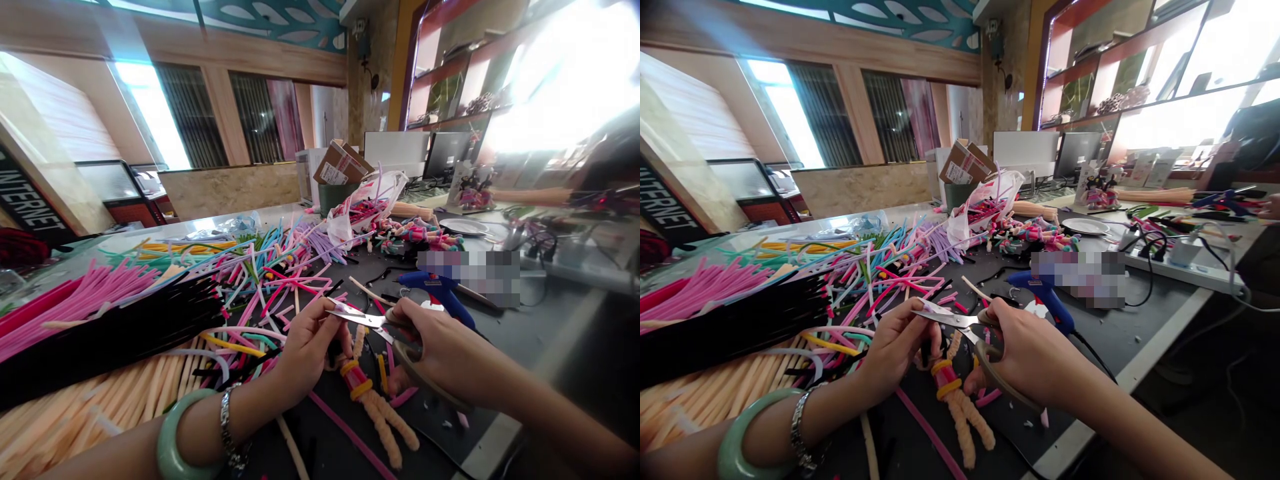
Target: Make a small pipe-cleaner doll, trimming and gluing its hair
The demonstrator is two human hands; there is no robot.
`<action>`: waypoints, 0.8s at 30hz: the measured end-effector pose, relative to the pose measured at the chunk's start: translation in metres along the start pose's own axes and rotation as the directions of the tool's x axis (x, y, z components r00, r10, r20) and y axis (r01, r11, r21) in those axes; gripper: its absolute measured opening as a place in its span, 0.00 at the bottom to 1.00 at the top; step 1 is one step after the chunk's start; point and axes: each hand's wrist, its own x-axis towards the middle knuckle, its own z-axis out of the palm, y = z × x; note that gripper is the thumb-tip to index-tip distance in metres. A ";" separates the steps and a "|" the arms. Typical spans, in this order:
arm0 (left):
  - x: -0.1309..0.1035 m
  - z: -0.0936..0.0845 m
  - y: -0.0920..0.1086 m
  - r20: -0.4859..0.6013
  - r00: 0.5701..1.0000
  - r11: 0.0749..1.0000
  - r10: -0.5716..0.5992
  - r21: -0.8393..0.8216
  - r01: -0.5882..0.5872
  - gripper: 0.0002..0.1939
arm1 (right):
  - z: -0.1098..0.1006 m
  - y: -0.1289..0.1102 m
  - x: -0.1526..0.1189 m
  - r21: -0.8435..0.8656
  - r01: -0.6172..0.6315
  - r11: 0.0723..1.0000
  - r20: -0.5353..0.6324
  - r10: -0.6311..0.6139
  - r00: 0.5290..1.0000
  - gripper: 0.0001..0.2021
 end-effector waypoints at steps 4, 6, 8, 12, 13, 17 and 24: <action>0.000 0.001 0.002 0.005 1.000 0.999 0.003 0.054 -0.004 0.12 | 0.000 0.001 -0.001 0.004 0.016 1.000 0.001 -0.016 1.000 0.23; -0.001 0.001 0.003 0.006 1.000 0.997 0.003 0.074 -0.003 0.12 | 0.000 0.002 -0.001 0.014 0.029 0.999 -0.003 -0.029 1.000 0.23; -0.001 0.001 0.002 0.006 1.000 0.996 -0.004 0.090 0.003 0.13 | 0.001 0.002 0.000 0.018 0.039 0.999 -0.008 -0.039 0.999 0.21; 0.000 -0.001 0.000 0.015 1.000 0.990 -0.015 0.138 0.013 0.12 | 0.002 0.002 0.001 0.015 0.039 0.999 -0.012 -0.039 0.999 0.19; 0.000 -0.001 -0.001 0.017 1.000 0.988 -0.016 0.151 0.013 0.12 | 0.002 0.002 0.001 0.018 0.041 0.999 -0.015 -0.041 0.999 0.19; 0.001 -0.002 -0.002 0.028 1.000 0.983 0.000 0.183 -0.005 0.11 | 0.001 0.003 0.001 0.058 0.072 0.996 -0.016 -0.072 0.997 0.16; 0.000 -0.002 -0.002 0.020 1.000 0.982 0.006 0.188 -0.010 0.11 | -0.001 0.003 0.000 0.037 0.046 0.998 -0.040 -0.045 0.998 0.19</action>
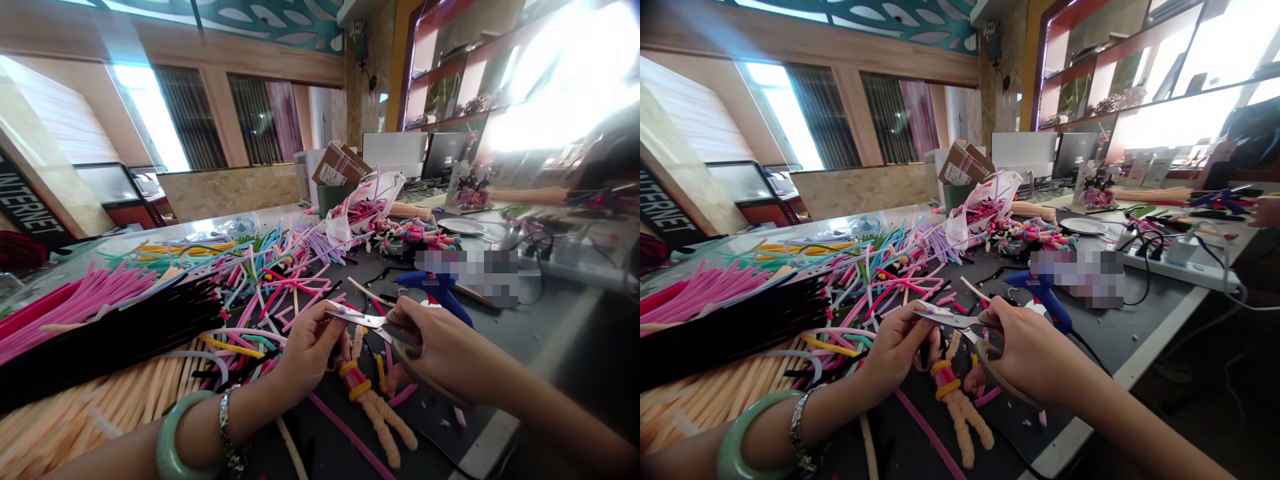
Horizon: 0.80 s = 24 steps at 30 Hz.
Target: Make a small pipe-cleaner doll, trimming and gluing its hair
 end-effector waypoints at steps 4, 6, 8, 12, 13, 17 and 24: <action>0.000 0.000 0.000 -0.010 1.000 1.000 -0.011 -0.017 0.011 0.13 | 0.000 0.000 -0.001 -0.014 -0.001 1.000 0.004 0.001 1.000 0.18; 0.001 0.001 0.001 -0.018 1.000 1.000 -0.019 -0.024 0.019 0.13 | 0.000 0.000 -0.001 -0.012 0.004 1.000 -0.005 -0.004 1.000 0.18; 0.001 0.001 0.001 -0.030 0.999 0.999 -0.027 -0.028 0.026 0.14 | 0.001 0.000 -0.001 -0.008 0.006 1.000 -0.012 -0.006 1.000 0.18; 0.001 0.001 0.002 -0.046 0.998 0.998 -0.042 -0.047 0.040 0.14 | 0.001 -0.001 0.000 -0.012 0.008 1.000 -0.028 -0.008 1.000 0.18; 0.001 0.001 0.002 -0.048 0.998 0.998 -0.044 -0.053 0.042 0.14 | 0.001 -0.002 0.000 -0.014 0.006 1.000 -0.032 -0.006 0.999 0.18; 0.000 0.000 0.002 -0.063 0.997 0.996 -0.053 -0.077 0.048 0.14 | 0.001 -0.003 0.001 0.001 0.001 1.000 -0.037 -0.001 0.999 0.18; 0.004 0.002 0.001 -0.083 0.990 0.979 -0.117 -0.178 0.101 0.17 | 0.001 -0.002 0.001 0.064 -0.011 0.998 -0.015 0.012 1.000 0.19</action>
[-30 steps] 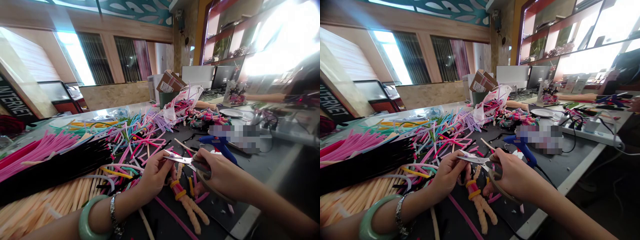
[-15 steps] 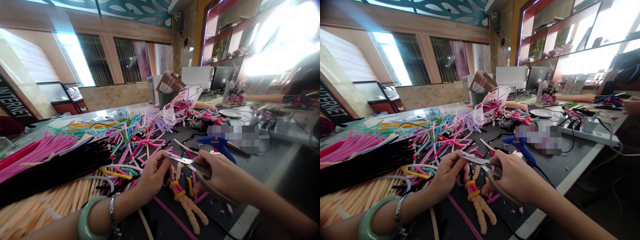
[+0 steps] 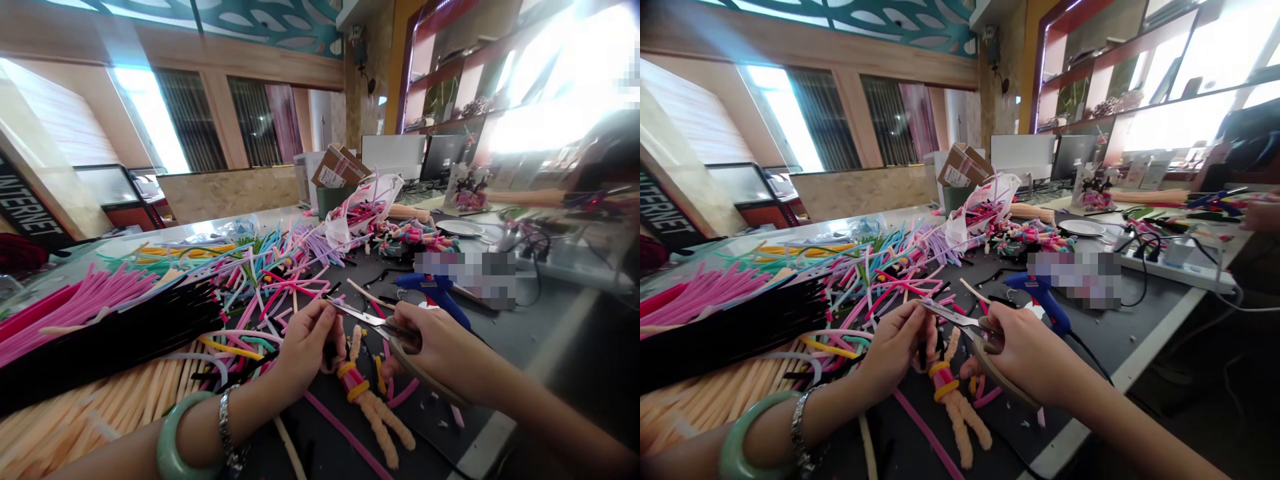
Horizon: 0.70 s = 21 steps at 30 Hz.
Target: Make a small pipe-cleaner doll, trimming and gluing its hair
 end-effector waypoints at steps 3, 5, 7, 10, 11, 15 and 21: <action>0.001 0.000 -0.001 -0.006 1.000 1.000 0.017 -0.017 -0.017 0.15 | 0.001 0.001 0.001 -0.015 -0.008 1.000 0.003 0.008 1.000 0.20; 0.001 -0.001 -0.002 -0.004 1.000 1.000 0.023 0.011 -0.023 0.15 | 0.002 0.001 0.001 -0.019 -0.016 1.000 0.010 0.016 1.000 0.20; 0.001 -0.002 -0.003 -0.016 1.000 0.999 0.023 0.037 -0.023 0.14 | 0.003 0.000 0.001 -0.027 -0.019 0.999 0.014 0.020 1.000 0.18; 0.000 -0.003 -0.004 -0.032 0.999 0.999 0.027 0.044 -0.025 0.13 | 0.002 -0.001 -0.001 -0.045 0.000 0.999 0.013 0.001 1.000 0.16; 0.000 -0.003 -0.004 -0.032 0.999 0.999 0.028 0.044 -0.027 0.12 | 0.002 -0.001 -0.001 -0.048 0.012 0.999 0.014 -0.011 1.000 0.15; -0.001 -0.003 -0.004 -0.030 0.999 0.998 0.026 0.063 -0.024 0.12 | 0.002 -0.002 -0.004 -0.033 0.030 0.999 0.026 -0.029 0.999 0.17; -0.001 -0.003 -0.003 -0.026 0.999 0.998 0.021 0.068 -0.019 0.12 | 0.006 -0.002 -0.004 0.021 0.015 1.000 0.039 -0.016 0.999 0.19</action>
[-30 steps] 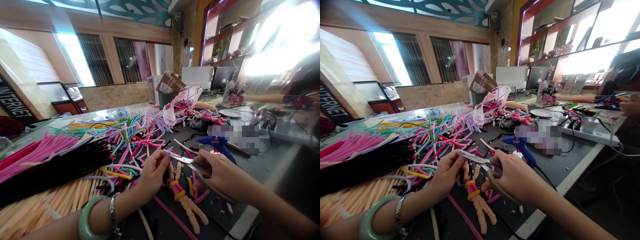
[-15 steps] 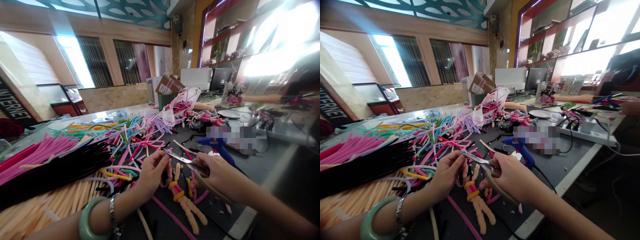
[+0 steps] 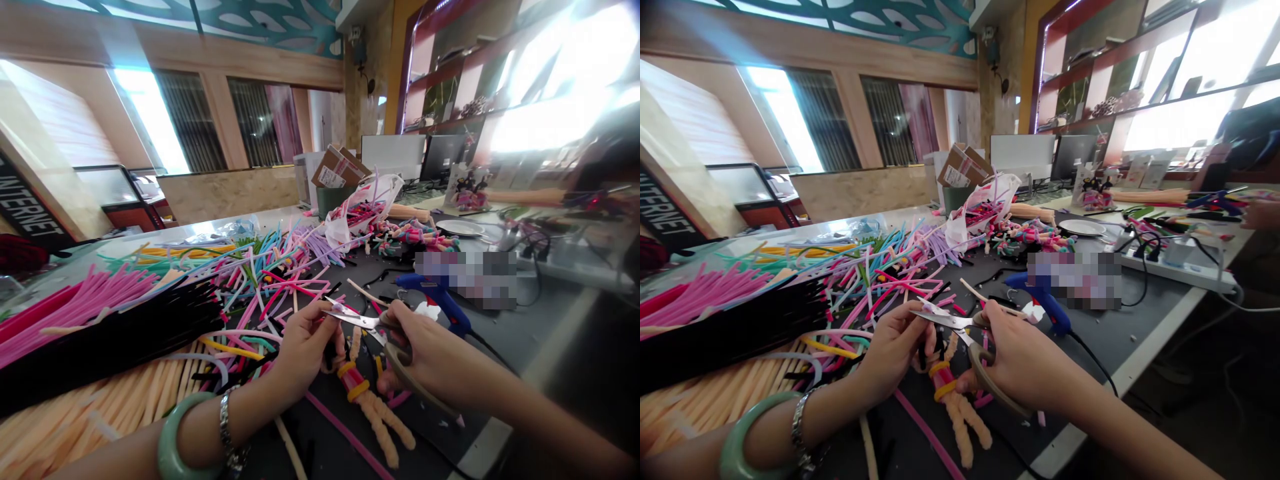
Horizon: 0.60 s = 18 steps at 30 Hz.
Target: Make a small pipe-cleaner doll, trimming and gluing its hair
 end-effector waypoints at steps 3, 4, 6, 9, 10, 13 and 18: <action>0.000 0.000 -0.001 0.006 1.000 1.000 0.021 -0.002 -0.021 0.11 | 0.002 0.000 0.001 0.016 0.005 1.000 -0.008 -0.005 1.000 0.20; 0.000 0.000 -0.001 0.006 1.000 1.000 0.024 -0.001 -0.024 0.11 | 0.002 0.000 0.001 0.019 0.005 1.000 -0.006 -0.005 1.000 0.20; 0.000 0.000 -0.002 0.006 1.000 1.000 0.022 0.002 -0.022 0.11 | 0.003 0.000 0.001 0.024 -0.006 1.000 0.002 0.006 1.000 0.19; 0.000 0.000 -0.001 0.003 1.000 1.000 0.010 0.005 -0.010 0.12 | 0.004 -0.001 0.001 0.020 -0.024 0.999 0.016 0.024 1.000 0.18; 0.000 0.000 -0.001 -0.002 1.000 1.000 0.007 0.005 -0.007 0.13 | 0.004 -0.001 0.001 0.020 -0.021 1.000 0.021 0.021 1.000 0.18; -0.001 0.001 0.001 -0.027 1.000 1.000 0.001 0.007 -0.001 0.13 | 0.004 -0.001 0.001 0.019 -0.008 1.000 0.040 0.008 0.999 0.19; -0.002 0.001 0.002 -0.021 1.000 1.000 0.023 0.015 -0.023 0.13 | 0.004 -0.001 0.001 -0.010 0.005 1.000 0.054 -0.004 0.999 0.18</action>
